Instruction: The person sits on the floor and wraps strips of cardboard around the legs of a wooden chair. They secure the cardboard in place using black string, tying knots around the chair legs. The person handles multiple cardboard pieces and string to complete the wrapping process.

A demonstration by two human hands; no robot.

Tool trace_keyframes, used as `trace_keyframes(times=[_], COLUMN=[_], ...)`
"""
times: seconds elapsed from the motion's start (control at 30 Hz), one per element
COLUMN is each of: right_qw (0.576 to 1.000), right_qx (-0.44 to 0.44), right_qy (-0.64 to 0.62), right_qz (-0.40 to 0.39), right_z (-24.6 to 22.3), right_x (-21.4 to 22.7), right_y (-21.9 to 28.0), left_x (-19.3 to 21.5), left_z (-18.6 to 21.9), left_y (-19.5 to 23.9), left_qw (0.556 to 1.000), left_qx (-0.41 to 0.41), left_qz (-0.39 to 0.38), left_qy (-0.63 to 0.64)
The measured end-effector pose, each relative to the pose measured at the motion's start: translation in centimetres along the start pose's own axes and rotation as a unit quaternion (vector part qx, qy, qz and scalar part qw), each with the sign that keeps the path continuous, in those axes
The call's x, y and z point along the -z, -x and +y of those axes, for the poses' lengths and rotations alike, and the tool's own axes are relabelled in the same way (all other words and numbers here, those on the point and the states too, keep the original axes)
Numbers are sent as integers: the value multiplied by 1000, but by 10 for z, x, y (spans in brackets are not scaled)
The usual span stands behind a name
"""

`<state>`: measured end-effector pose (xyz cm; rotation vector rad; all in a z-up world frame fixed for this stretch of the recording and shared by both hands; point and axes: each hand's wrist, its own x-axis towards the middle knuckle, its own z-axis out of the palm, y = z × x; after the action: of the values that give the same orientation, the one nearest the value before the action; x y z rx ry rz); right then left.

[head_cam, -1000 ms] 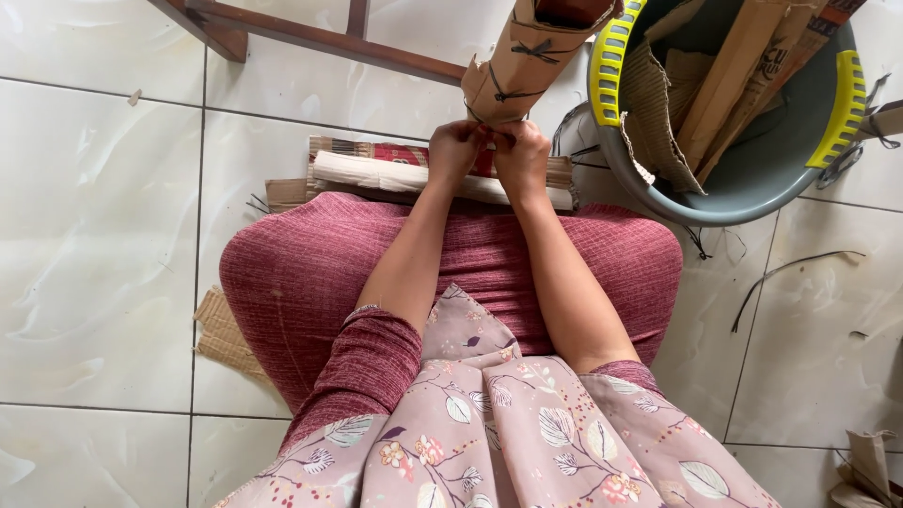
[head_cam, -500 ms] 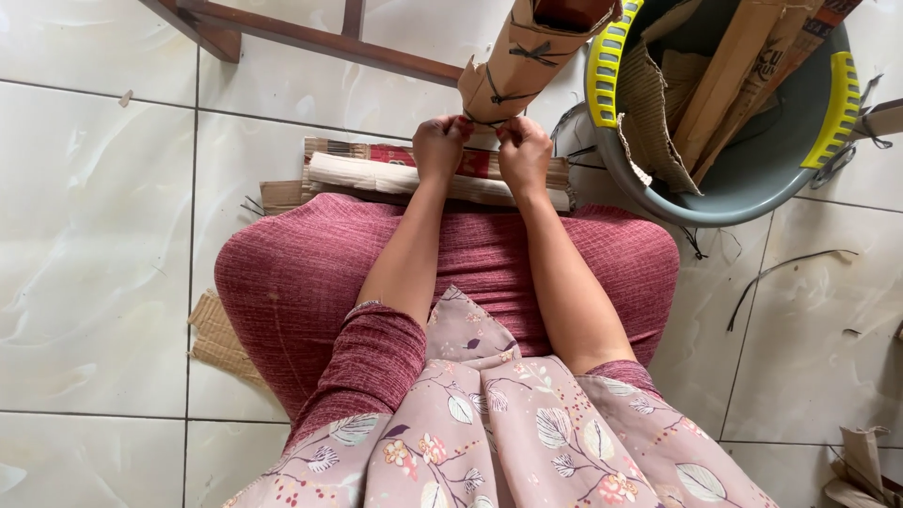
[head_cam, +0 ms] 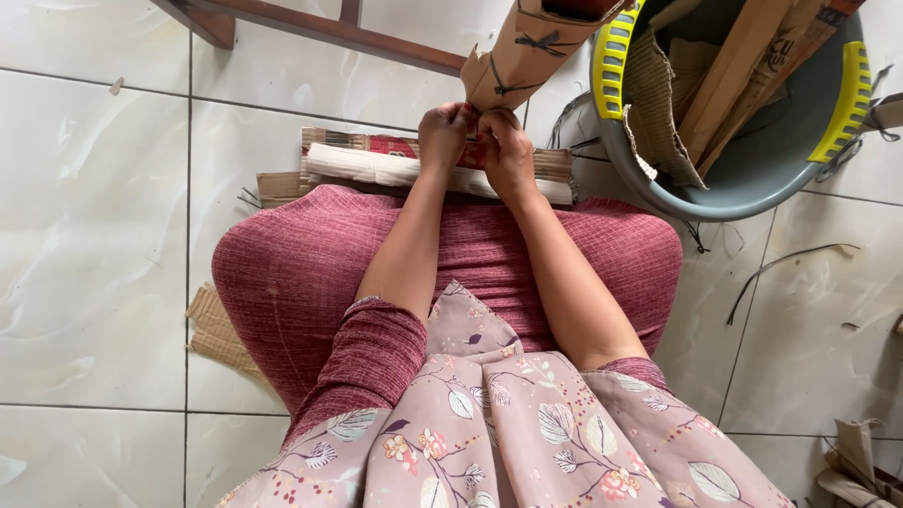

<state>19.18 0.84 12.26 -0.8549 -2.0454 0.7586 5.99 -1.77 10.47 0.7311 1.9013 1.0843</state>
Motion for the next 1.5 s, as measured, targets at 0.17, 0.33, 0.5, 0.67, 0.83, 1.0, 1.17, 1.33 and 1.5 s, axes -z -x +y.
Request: trace_keyframes(times=[0.17,0.33,0.5,0.67,0.83,1.0,1.17,1.33,1.5], right_qw=[999,993,996,985,961,960,978,995,990], right_qx=[25,57,-24,-29,-1,52,-1,-76,-109], right_qy=[22,95,22,128,233,248,174,-10,-88], right_qz=[4,-42,-88,-113,-147,-115,-113,-58,10], right_z=[-17,-33,-11,-25,-1,8,45,42,34], right_x=[4,9,6,10,25,29,15,11,7], right_y=[-4,-6,0,-3,-7,-12,1,0,1], left_x=[16,8,0,17,17,23,30,32,23], left_z=[24,8,-6,29,29,34,20,21,14], left_y=[15,7,1,19,20,23,4,1,4], left_qw=[999,994,993,996,999,998,996,991,982], left_qx=[-4,31,68,47,18,14,-1,-4,-102], left_qz=[-5,-32,-62,-28,5,4,-42,-86,-35], left_qy=[-45,-105,-69,-65,-48,-56,-73,-98,-154])
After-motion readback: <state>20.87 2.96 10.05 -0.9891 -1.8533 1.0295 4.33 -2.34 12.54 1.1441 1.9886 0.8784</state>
